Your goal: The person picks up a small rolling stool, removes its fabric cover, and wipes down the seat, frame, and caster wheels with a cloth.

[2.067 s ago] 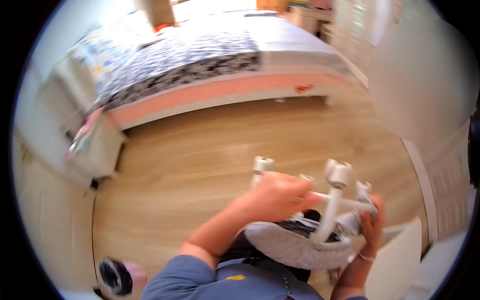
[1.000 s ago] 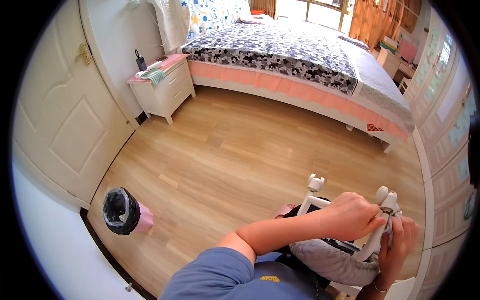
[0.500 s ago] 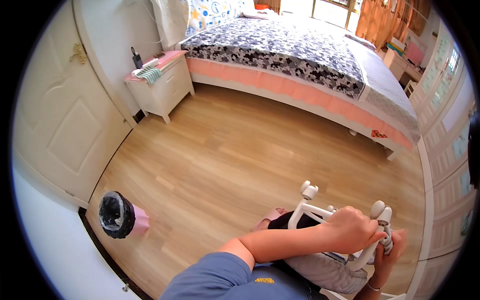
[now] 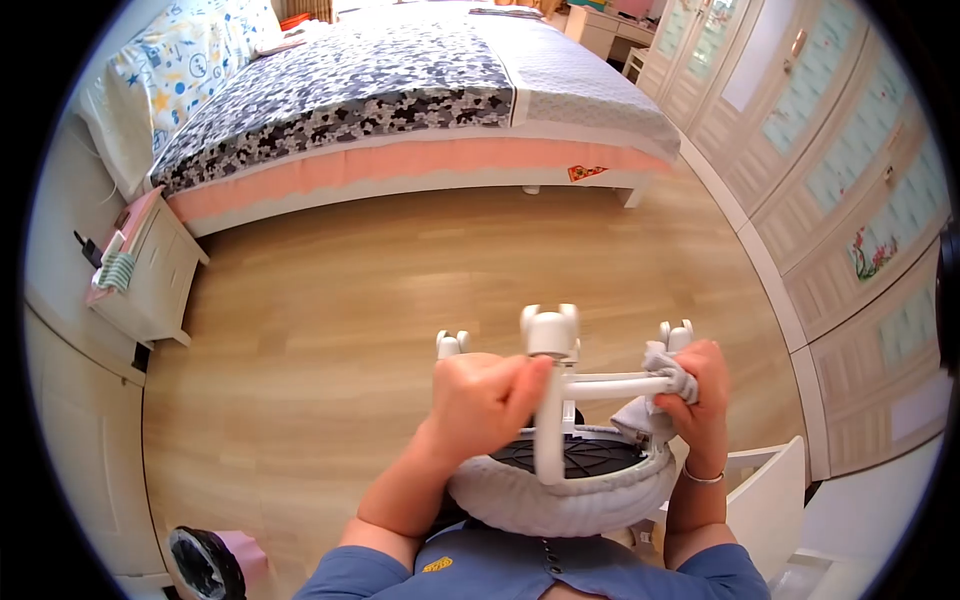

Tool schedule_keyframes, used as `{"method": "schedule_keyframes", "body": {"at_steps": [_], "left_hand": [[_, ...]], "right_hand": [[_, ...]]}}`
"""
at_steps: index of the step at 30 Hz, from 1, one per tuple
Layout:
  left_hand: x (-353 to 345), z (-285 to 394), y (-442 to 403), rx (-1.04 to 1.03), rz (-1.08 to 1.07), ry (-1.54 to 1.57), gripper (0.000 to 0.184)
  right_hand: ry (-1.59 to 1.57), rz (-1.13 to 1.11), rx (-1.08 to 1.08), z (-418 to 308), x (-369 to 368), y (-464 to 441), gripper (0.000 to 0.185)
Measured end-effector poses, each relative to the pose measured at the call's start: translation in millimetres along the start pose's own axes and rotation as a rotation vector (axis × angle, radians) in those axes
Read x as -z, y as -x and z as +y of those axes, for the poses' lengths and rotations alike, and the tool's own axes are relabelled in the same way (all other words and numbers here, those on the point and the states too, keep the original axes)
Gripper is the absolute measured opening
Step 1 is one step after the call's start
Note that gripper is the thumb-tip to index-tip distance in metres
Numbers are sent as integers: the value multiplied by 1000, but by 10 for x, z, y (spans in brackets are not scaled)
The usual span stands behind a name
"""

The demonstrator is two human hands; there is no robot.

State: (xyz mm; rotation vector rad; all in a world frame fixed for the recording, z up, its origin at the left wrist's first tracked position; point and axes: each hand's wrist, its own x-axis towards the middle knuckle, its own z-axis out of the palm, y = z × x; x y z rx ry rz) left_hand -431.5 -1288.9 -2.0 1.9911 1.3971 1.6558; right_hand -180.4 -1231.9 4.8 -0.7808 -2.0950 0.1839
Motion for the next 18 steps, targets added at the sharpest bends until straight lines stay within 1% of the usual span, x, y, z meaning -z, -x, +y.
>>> {"method": "schedule_keyframes", "body": {"at_steps": [1, 2, 3, 4, 6, 9, 13, 15, 18], "left_hand": [[-1, -88, 29, -8, -4, -1, 38], [4, -176, 67, 33, 33, 29, 38], [23, -246, 103, 77, 72, 57, 39], [58, -290, 135, 78, 74, 50, 39], [106, -348, 196, 152, 90, 92, 40], [168, -507, 327, 162, 104, 149, 41], [175, -603, 390, 122, 109, 149, 41], [163, -594, 367, 96, 113, 146, 42], [163, -529, 312, 50, 102, 129, 42]], "right_hand": [[60, -28, 67, -50, -39, -83, 40], [117, -58, 138, -93, -96, -141, 41], [139, -37, 164, -127, -165, -168, 39], [132, -37, 166, -163, -216, -192, 39], [184, -50, 167, -223, -267, -246, 38], [188, -91, 193, -295, -370, -339, 37], [145, -120, 195, -209, -394, -312, 34], [73, -89, 112, -107, -369, -242, 30], [63, -97, 85, -66, -282, -162, 27]]}}
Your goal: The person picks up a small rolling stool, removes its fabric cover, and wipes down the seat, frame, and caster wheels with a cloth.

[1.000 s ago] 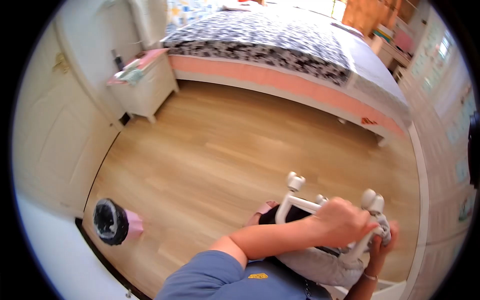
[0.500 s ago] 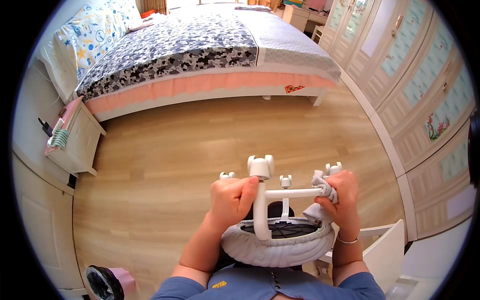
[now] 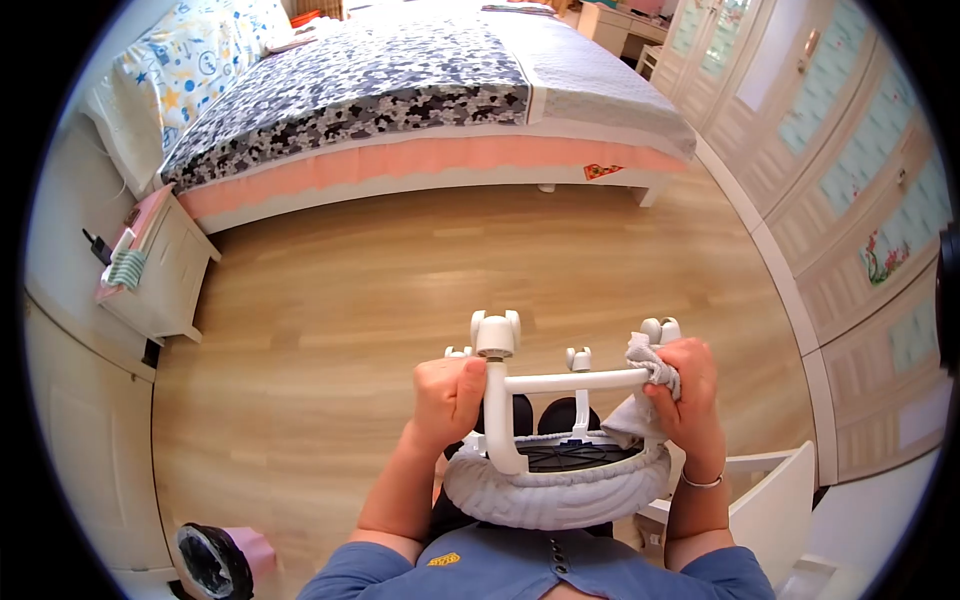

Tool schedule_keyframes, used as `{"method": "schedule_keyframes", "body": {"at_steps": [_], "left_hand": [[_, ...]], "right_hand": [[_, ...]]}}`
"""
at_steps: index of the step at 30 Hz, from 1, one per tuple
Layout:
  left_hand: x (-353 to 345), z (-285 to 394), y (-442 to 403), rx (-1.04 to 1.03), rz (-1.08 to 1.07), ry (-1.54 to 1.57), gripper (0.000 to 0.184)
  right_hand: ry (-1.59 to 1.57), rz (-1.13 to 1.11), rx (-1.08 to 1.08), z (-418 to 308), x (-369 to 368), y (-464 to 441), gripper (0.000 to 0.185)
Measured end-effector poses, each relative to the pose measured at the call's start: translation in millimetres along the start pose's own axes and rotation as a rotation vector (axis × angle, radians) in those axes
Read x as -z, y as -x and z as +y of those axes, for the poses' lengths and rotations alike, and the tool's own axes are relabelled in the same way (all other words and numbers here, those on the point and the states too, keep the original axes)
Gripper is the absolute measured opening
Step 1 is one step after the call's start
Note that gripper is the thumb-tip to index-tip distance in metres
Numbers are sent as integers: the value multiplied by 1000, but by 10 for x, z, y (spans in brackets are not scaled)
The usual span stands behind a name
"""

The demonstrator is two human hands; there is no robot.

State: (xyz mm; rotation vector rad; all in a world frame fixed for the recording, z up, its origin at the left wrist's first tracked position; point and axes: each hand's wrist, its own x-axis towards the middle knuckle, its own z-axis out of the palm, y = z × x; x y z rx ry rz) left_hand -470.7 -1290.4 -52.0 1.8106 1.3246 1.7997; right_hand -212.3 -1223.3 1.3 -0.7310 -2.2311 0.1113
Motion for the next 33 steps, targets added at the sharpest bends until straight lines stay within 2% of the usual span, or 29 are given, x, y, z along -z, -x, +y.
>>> {"method": "schedule_keyframes", "body": {"at_steps": [9, 12, 15, 17, 19, 20, 22, 23, 24, 26, 28, 29, 30, 31, 32, 33], "left_hand": [[43, -14, 123, 106, 2, 27, 45], [60, -14, 153, 165, 25, 54, 45], [61, -49, 160, 187, 42, 67, 46], [87, -40, 167, 167, 22, 51, 46], [146, 21, 139, 305, -11, -1, 40], [107, 56, 117, 302, -27, 5, 40], [10, 150, 79, 84, 231, -222, 22], [33, 253, 56, -24, 260, -418, 5], [33, 358, 7, -29, 249, -414, 5], [-25, 594, -91, -210, 255, -473, 12], [-153, 883, -290, -274, -117, -480, 15], [-232, 953, -339, -197, -267, -421, 17], [-244, 943, -371, -198, -274, -415, 17], [-237, 920, -413, -183, -392, -512, 18], [-230, 894, -447, -172, -511, -607, 19], [-241, 822, -449, -215, -442, -549, 17]], "right_hand": [[-45, -92, -64, -126, 187, 10, 24], [81, -20, -149, -95, 218, 128, 25], [-9, 12, -279, -63, 215, 215, 26], [-8, 23, -291, -133, 223, 199, 26], [6, 33, -318, -196, 199, 183, 27], [14, 42, -331, -201, 184, 191, 27], [-58, 66, -407, -173, 141, 222, 27], [-52, 71, -409, -162, 117, 238, 29], [-48, 80, -418, -150, 95, 242, 29], [-61, 111, -344, -133, 58, 249, 28], [-84, 108, -349, -118, 69, 250, 29], [-83, 123, -324, -83, 62, 263, 27], [-80, 140, -298, -43, 51, 286, 25], [-72, 146, -305, 38, 41, 347, 25], [-303, 214, -545, 154, 50, 447, 23], [-537, 284, -780, 237, 97, 529, 21]]}}
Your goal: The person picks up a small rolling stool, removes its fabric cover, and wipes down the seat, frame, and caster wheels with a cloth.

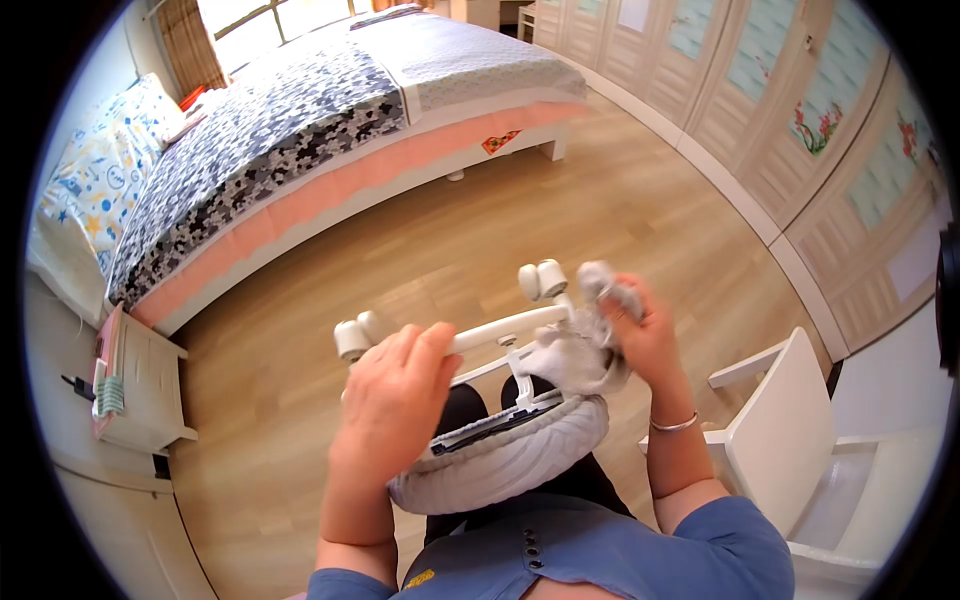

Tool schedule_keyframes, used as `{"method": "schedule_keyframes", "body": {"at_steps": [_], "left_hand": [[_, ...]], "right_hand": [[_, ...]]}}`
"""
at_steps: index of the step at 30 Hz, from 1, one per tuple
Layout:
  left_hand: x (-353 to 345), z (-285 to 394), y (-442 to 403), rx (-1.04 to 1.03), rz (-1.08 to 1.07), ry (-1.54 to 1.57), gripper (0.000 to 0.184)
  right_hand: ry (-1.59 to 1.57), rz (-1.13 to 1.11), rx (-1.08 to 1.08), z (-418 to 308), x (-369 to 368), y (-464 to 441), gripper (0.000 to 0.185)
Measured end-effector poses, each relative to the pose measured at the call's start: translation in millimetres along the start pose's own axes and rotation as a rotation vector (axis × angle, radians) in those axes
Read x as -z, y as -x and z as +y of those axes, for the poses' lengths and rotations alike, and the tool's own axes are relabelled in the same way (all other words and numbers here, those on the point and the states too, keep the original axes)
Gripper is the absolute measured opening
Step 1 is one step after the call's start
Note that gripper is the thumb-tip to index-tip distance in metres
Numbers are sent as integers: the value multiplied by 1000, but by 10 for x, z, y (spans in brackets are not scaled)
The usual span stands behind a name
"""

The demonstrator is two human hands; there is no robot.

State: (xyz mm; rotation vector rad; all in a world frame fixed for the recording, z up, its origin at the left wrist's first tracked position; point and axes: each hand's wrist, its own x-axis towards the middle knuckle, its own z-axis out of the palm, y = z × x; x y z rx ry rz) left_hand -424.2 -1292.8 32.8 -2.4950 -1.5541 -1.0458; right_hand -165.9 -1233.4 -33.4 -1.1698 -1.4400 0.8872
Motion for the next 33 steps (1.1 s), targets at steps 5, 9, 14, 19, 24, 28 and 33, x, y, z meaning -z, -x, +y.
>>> {"method": "schedule_keyframes", "body": {"at_steps": [5, 9, 14, 19, 24, 28, 33], "left_hand": [[-33, -49, -5, 61, 4, 79, 14], [-59, -76, -26, 62, 5, 95, 13], [-38, -105, -14, 86, 0, 120, 12], [-72, -124, -68, 116, -5, 137, 12], [-94, -176, -115, 121, -29, 144, 12], [-96, -120, -115, 110, -44, 119, 12], [-48, -127, -72, 108, -43, 161, 12]], "right_hand": [[-129, 393, 132, -121, 317, -74, 26], [128, 703, 461, -144, 399, -176, 29], [324, 1161, 555, -278, 881, -405, 27], [-44, 267, 297, 32, 641, -82, 45], [-42, -406, 261, 44, -25, 112, 35], [198, -367, 427, -15, -5, 119, 29], [197, -472, 652, -32, 17, 72, 36]]}}
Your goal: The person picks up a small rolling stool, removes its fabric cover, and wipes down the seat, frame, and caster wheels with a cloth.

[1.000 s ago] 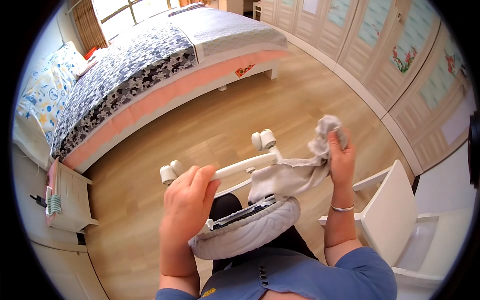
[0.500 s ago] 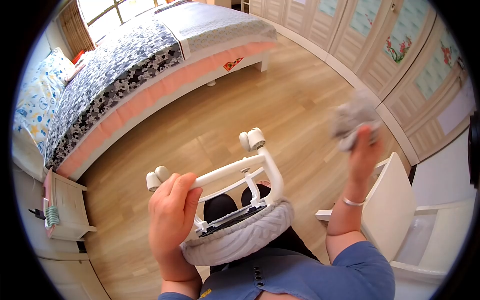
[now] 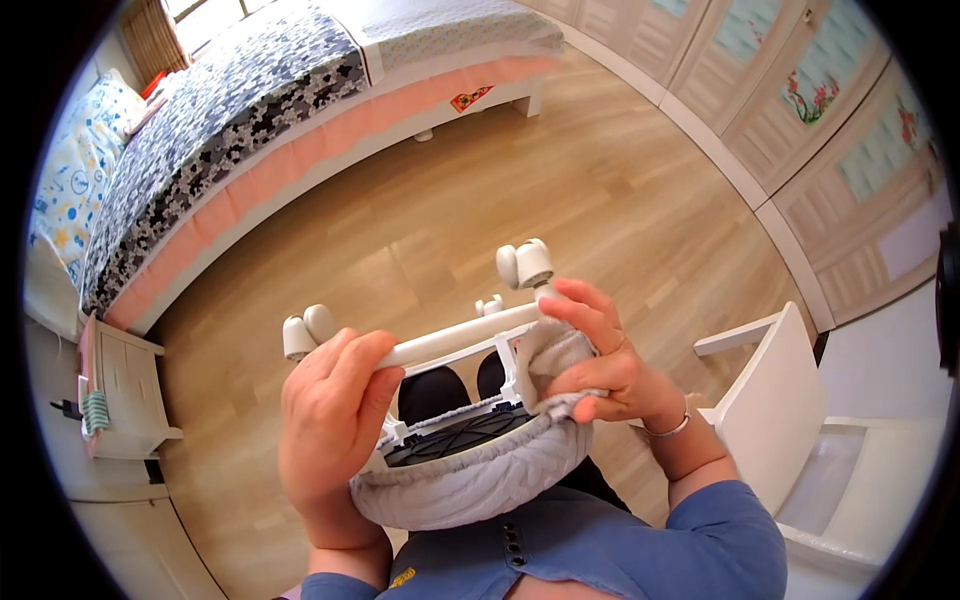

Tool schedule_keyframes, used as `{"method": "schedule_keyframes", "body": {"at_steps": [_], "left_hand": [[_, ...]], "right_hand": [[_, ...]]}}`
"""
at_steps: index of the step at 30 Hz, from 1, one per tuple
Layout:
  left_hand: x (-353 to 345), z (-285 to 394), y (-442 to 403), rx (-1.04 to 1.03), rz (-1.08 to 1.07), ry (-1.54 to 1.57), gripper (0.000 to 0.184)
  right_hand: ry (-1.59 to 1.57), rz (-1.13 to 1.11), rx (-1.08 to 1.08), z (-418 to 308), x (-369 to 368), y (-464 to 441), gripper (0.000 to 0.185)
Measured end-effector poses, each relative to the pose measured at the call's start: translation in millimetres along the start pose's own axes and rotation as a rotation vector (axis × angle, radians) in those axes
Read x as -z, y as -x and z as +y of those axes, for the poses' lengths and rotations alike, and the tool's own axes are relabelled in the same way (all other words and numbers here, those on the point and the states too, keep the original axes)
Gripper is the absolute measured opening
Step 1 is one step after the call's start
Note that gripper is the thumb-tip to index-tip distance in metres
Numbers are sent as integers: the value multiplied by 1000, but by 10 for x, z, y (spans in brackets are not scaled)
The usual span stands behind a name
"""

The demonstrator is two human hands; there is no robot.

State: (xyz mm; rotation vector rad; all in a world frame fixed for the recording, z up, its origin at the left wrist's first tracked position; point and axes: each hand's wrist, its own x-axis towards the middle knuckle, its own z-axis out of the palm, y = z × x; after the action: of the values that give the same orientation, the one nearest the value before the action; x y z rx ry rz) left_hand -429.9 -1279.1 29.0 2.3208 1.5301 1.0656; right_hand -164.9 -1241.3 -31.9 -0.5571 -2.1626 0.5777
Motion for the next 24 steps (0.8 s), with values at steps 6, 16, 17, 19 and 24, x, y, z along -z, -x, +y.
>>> {"method": "schedule_keyframes", "body": {"at_steps": [6, 16, 17, 19, 24], "left_hand": [[-41, 15, 38, -19, 25, 20, 12], [-57, -24, 10, -33, 29, 14, 14], [-58, -32, 16, -31, 30, 15, 14], [-52, -43, 33, -33, 30, 17, 15], [-39, 45, 63, -36, 27, 21, 14]], "right_hand": [[-234, -65, 30, 171, 137, 30, 37], [-41, 328, -96, -56, 167, 19, 52], [113, 162, 26, -144, 110, -67, 54], [263, -8, 148, -178, 85, -116, 56], [115, -148, 261, 76, 119, -80, 55]]}}
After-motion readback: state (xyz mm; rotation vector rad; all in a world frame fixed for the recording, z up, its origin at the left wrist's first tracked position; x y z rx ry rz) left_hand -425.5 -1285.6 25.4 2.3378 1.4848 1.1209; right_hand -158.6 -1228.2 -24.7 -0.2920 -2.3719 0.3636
